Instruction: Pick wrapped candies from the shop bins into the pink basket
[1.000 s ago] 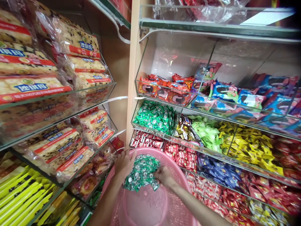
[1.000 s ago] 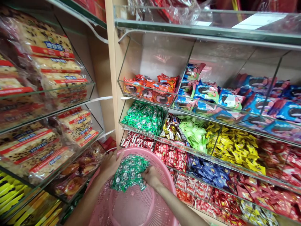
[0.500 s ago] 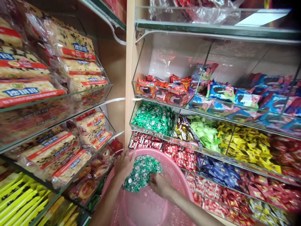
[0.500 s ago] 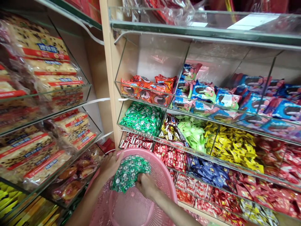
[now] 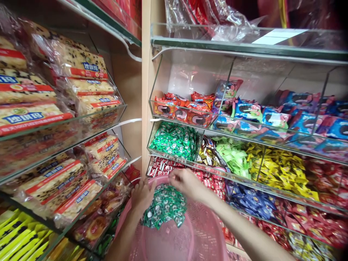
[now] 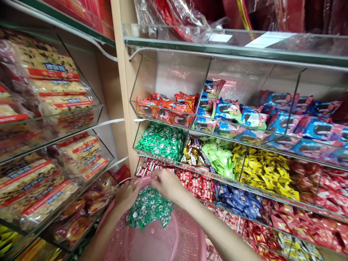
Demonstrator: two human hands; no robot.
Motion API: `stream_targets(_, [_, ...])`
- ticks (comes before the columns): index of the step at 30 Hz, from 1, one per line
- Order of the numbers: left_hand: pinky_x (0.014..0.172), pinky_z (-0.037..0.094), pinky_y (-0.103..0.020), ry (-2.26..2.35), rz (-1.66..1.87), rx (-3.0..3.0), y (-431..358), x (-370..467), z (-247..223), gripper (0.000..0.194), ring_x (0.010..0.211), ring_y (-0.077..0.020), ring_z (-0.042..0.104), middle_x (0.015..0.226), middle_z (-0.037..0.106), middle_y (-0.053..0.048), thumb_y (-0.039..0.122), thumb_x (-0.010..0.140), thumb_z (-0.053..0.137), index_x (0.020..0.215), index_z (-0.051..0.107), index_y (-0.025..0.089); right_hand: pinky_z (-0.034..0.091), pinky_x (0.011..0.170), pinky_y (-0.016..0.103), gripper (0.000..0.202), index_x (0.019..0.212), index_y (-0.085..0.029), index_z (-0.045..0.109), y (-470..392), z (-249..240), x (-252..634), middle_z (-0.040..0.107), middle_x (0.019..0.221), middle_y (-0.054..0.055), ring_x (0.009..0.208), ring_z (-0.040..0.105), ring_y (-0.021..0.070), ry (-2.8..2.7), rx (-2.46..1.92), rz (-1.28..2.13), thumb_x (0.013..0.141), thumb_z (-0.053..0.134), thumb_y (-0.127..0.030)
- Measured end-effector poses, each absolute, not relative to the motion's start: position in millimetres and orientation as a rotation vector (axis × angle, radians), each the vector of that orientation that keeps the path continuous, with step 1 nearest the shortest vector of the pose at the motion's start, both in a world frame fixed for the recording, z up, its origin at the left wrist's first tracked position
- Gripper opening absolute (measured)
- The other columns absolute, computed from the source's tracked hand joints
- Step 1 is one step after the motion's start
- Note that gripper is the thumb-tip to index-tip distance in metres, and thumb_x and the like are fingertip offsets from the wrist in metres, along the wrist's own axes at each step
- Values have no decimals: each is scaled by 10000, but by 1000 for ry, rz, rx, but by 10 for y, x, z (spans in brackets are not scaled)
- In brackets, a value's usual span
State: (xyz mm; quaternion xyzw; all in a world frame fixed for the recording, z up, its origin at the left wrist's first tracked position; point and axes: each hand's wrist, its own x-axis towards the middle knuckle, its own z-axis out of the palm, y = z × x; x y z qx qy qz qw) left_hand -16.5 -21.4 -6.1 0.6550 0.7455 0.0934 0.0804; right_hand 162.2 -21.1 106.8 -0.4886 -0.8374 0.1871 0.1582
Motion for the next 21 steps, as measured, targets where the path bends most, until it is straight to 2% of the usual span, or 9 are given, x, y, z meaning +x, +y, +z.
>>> stream_targets(4, [860,418,-407,2236,276,1953,-211,-154,-40,572,1044,-308,576,1179,608,-165,504,930,223,1249,527,139,376,629,238,281,860,-176,676,173,1537,1595,675,770,63,718,600,164,-2305,-1565,161,888,461,-355])
stream_targets(8, [871,413,-399,2230,311,1945,-220,-166,-17,582,1041,-301,578,1181,610,-162,510,924,229,1246,533,133,446,708,296,268,965,-126,676,551,1573,1555,674,975,166,906,639,251,-2192,-1957,-176,868,495,-298])
stream_targets(13, [869,412,-395,2240,327,1926,-230,-202,-25,589,1043,-304,580,1190,609,-159,515,918,231,1266,521,138,489,747,320,275,1014,-92,676,753,1455,1498,663,1027,205,959,642,282,-2206,-2089,-211,853,537,-265])
stream_targets(21, [867,408,-387,2244,306,1945,-225,-198,-36,588,1052,-313,574,1185,611,-166,513,917,243,1285,504,136,502,768,324,277,1042,-109,670,840,1370,1488,661,1058,188,980,639,268,-2179,-2135,-118,799,591,-217])
